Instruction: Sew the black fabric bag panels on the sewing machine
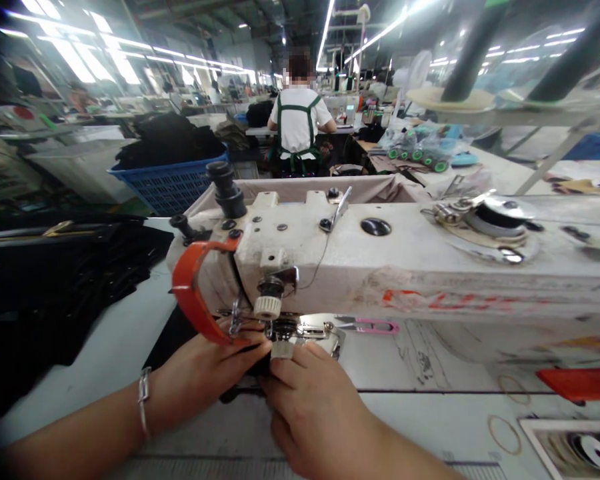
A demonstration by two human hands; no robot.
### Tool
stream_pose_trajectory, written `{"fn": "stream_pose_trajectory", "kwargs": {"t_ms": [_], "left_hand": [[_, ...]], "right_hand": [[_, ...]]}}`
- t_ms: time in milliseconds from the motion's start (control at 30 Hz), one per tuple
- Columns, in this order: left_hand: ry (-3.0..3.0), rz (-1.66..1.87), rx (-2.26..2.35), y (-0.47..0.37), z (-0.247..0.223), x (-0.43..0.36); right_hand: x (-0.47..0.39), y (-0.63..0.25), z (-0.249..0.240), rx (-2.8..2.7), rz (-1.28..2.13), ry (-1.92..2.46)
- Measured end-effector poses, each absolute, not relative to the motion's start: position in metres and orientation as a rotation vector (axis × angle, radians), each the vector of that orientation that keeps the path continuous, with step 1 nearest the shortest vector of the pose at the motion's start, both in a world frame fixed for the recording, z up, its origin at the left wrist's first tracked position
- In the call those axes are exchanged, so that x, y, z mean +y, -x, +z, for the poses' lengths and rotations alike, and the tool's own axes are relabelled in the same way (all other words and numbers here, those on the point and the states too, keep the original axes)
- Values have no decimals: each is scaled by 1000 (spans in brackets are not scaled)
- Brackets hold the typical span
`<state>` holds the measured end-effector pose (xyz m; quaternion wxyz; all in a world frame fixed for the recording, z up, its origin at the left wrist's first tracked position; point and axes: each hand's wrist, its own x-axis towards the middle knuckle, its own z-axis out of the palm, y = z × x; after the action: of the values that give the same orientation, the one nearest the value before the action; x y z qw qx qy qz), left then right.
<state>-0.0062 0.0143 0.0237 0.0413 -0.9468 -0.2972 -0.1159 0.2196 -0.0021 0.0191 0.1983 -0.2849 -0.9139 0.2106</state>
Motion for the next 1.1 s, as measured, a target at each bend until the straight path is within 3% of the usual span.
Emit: {"fn": "stream_pose_trajectory", "kwargs": {"t_ms": [167,433,733,900,1100], "left_hand": [[2926,-564,-814,11,13,4],[2977,-595,-869,10,21,7],[3006,-606,-972,5,23,7],[2996,-747,-1107,2,26,9],[3002,-747,-1181,1,21,5]], "right_hand": [[0,-232,31,-2550,687,730],[22,-267,55,-2517,960,877],[25,-234,18,-2312,281,1033],[16,-236,19,-2465,436,678],[8,-229,16,-2526,442,700]]}}
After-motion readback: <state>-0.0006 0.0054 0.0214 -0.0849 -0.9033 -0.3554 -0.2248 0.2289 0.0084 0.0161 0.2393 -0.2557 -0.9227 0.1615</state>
